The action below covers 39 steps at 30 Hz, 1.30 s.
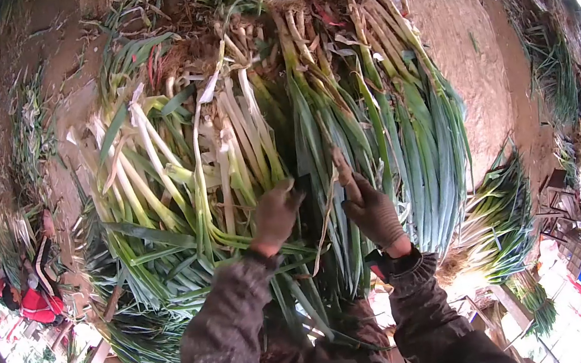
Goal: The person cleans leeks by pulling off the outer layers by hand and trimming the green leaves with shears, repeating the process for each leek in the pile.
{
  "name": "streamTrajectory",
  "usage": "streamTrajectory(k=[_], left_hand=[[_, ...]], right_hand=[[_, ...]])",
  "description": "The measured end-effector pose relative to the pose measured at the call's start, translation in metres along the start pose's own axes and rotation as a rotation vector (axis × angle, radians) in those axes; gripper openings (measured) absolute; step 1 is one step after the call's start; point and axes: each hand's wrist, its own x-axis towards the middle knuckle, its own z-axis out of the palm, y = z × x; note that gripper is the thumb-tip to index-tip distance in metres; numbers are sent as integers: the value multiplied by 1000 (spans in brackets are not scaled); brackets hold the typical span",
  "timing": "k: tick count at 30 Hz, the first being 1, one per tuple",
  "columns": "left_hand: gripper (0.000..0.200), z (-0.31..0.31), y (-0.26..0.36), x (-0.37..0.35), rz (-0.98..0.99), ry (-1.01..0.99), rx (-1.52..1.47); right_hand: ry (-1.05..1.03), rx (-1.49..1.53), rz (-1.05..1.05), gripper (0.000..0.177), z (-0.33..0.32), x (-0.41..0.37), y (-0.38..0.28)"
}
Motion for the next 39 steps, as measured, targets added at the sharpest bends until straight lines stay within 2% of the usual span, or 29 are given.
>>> streamTrajectory(k=[1,3,6,9,11,12,13,16,17,20,24,27,29,30,31,33,35,39], left_hand=[[45,16,14,26,-18,-35,100],[66,64,1,74,-54,118,68],[91,99,-3,143,-251,131,223],[101,124,-23,172,-380,253,262],[99,111,-28,183,-398,84,213],[98,100,-25,185,-402,-3,187],[80,93,-25,185,-342,-13,224],[59,90,-32,180,-515,-2,75],[45,100,-35,171,-412,38,39],[47,103,25,105,-257,-62,-126],[49,138,66,-18,-88,10,-54],[47,144,85,-78,-223,-165,-84],[44,145,86,-103,-248,-168,-76],[42,148,85,-116,-263,-177,-76],[45,150,79,-119,-254,-119,-195],[49,150,77,-124,-327,-132,-236],[51,139,88,-117,-347,-157,-277],[57,135,102,-114,-318,-167,-130]], right_hand=[[-11,-13,-4,62,-11,1,-1],[-26,11,54,62,-28,-3,-10],[17,148,79,60,-42,-16,-7],[17,121,125,60,-49,-33,16],[-62,75,243,62,-52,-43,24],[-59,109,216,62,-52,-46,28],[-51,141,191,63,-52,-51,33],[-35,201,189,64,-61,-56,31],[-15,230,183,63,-66,-57,24],[-5,242,174,63,-81,-68,14],[-59,208,189,63,-94,-94,1],[-55,72,203,64,-83,-119,28],[-57,-26,279,65,-81,-132,36],[-41,-67,305,58,-85,-137,32],[-69,-128,275,63,-83,-146,39],[-137,-228,181,68,-82,-161,39],[-112,-214,171,64,-77,-173,37],[-126,-321,197,59,-76,-170,41]])
